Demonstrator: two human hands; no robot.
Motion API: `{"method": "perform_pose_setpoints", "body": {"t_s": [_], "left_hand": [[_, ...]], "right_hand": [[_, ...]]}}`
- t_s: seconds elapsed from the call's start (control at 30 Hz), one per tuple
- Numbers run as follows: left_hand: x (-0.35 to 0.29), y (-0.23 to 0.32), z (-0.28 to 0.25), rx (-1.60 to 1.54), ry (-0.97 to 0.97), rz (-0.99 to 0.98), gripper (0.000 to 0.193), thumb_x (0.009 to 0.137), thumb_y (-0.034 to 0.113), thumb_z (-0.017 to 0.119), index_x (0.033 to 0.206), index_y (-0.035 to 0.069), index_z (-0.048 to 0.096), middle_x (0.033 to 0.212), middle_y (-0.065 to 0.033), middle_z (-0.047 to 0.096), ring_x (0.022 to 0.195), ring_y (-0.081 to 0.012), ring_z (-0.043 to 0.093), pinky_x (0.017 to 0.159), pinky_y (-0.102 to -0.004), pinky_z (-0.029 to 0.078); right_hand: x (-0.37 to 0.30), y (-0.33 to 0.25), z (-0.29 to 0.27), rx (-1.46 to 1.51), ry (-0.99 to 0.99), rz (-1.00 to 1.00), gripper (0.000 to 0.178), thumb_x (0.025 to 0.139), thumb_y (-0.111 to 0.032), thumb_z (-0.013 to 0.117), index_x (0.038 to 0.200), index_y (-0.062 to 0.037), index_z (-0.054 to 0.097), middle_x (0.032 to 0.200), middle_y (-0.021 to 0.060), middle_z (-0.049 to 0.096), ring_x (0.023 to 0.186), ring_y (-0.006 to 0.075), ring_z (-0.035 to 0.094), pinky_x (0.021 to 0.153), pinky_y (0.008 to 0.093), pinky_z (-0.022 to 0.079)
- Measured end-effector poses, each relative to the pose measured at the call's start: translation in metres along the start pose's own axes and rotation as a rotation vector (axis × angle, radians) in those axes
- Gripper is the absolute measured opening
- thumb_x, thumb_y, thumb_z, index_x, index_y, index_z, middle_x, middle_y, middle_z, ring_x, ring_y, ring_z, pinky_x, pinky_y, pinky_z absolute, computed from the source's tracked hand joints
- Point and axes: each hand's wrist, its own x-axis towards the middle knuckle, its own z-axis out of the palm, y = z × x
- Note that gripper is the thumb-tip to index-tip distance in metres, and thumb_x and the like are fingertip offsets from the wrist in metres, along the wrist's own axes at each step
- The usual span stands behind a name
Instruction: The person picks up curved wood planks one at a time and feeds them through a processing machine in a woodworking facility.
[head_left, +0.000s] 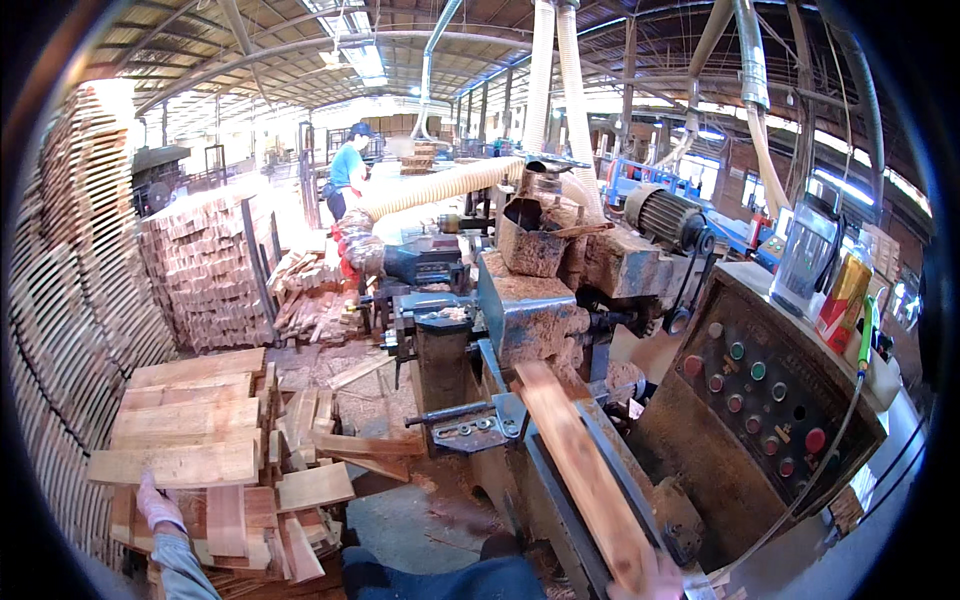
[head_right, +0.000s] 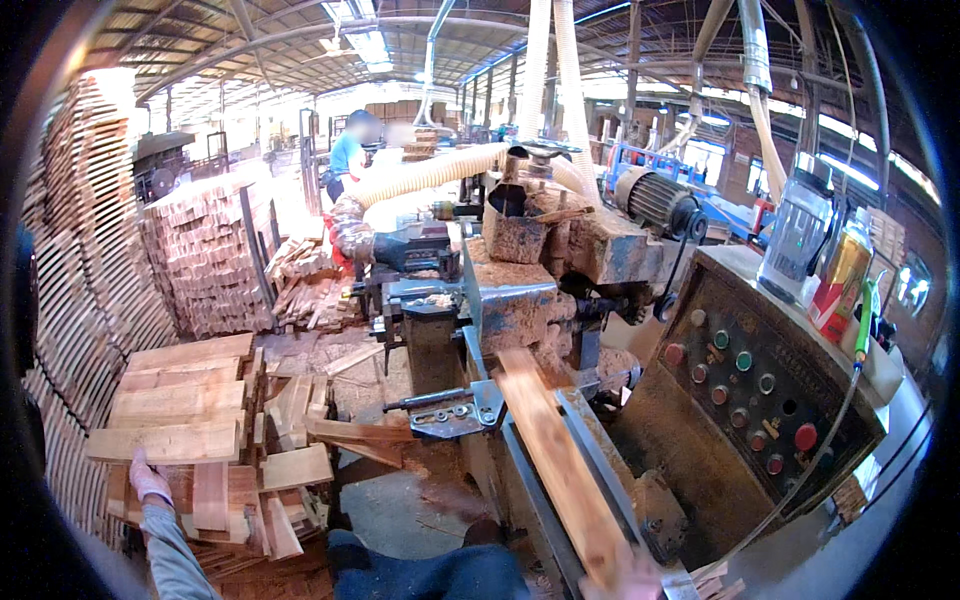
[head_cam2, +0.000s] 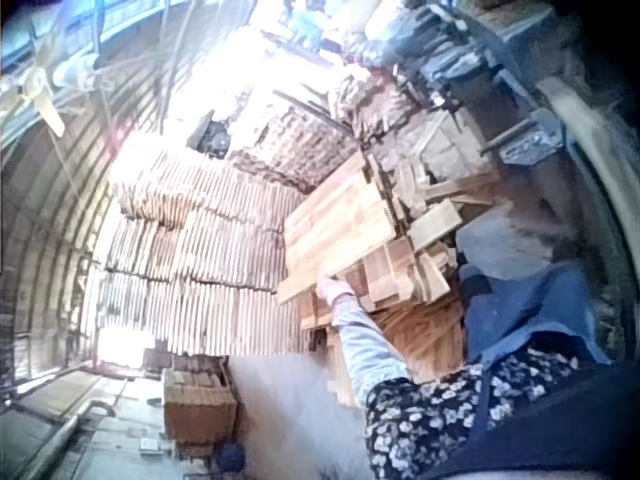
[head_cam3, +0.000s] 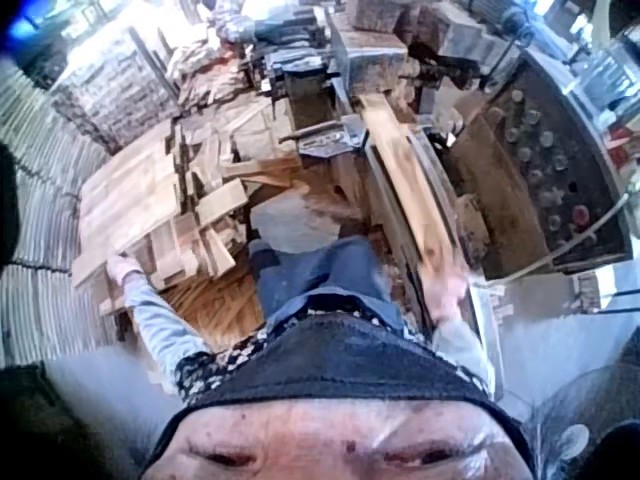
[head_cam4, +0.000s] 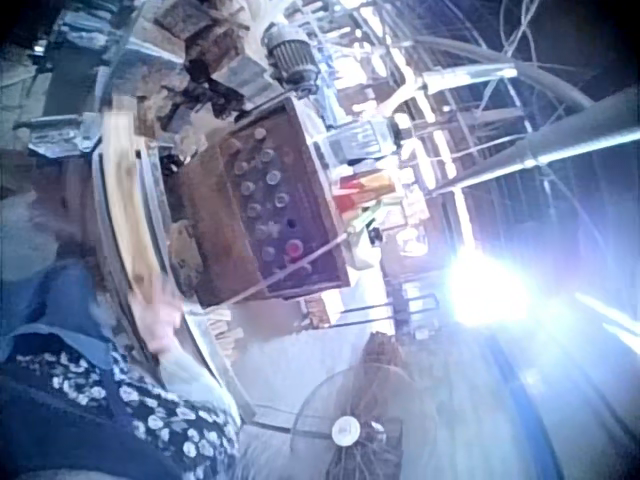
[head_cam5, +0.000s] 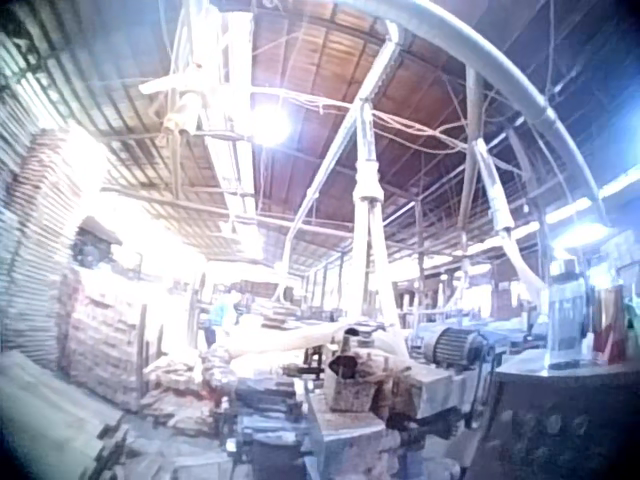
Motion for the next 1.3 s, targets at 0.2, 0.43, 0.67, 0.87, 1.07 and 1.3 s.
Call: {"method": "perform_pose_setpoints", "body": {"t_s": [0.2,0.43,0.67,0.87,1.07,1.3], "left_hand": [[0.04,-0.04,0.03,0.126,-0.057,-0.175,0.06,0.096,0.037,0.07,0.148,0.013,0.054,0.142,-0.0116,0.063,0.125,-0.0305,0.064,0.099,-0.0559,0.053],[-0.029,-0.018,0.08,0.064,-0.009,-0.124,0.061,0.094,0.037,0.075,0.145,0.01,0.057,0.141,-0.0092,0.063,0.13,-0.0284,0.058,0.106,-0.0516,0.049],[-0.256,-0.048,0.173,0.185,-0.53,-0.175,0.046,0.096,0.031,0.074,0.133,0.005,0.065,0.125,-0.0094,0.069,0.116,-0.0226,0.065,0.101,-0.0415,0.054],[-0.469,-0.135,0.246,0.106,-0.838,-0.578,0.036,0.091,0.016,0.078,0.123,0.003,0.068,0.111,-0.0096,0.073,0.1,-0.0216,0.07,0.093,-0.039,0.057],[-0.586,-0.19,0.232,0.453,-1.272,-1.106,0.043,0.091,0.02,0.08,0.123,0.002,0.058,0.097,-0.0054,0.068,0.079,-0.0184,0.066,0.065,-0.0321,0.056],[-0.456,-0.143,0.294,0.552,-1.435,-0.747,0.039,0.095,0.031,0.076,0.122,0.009,0.061,0.103,-0.0046,0.064,0.087,-0.0155,0.064,0.074,-0.0315,0.056]], "right_hand": [[-0.034,0.018,-0.032,0.065,0.143,-0.257,0.067,0.078,-0.033,0.085,0.14,-0.0153,0.066,0.132,0.0166,0.066,0.109,0.0391,0.065,0.092,0.0526,0.053],[0.127,-0.03,0.039,0.232,0.046,-0.292,0.044,0.081,-0.031,0.074,0.121,-0.013,0.073,0.099,0.0111,0.068,0.097,0.0361,0.065,0.088,0.0495,0.051],[0.201,-0.104,0.056,0.454,0.039,-0.457,0.063,0.08,-0.043,0.081,0.131,-0.009,0.068,0.128,0.0169,0.068,0.116,0.0385,0.063,0.102,0.0495,0.049],[0.14,-0.161,-0.041,0.314,-0.048,-0.758,0.111,0.06,-0.051,0.093,0.151,-0.0086,0.046,0.152,0.0352,0.041,0.129,0.0521,0.053,0.109,0.0545,0.045],[0.039,-0.05,-0.06,0.261,-0.234,-0.14,0.097,0.064,-0.041,0.09,0.146,-0.0079,0.051,0.141,0.0244,0.056,0.12,0.0444,0.06,0.1,0.0524,0.051],[-0.035,0.002,-0.052,0.001,-0.172,0.259,0.093,0.062,-0.034,0.091,0.144,-0.0088,0.055,0.132,0.0234,0.062,0.115,0.0448,0.063,0.1,0.0528,0.05]]}}
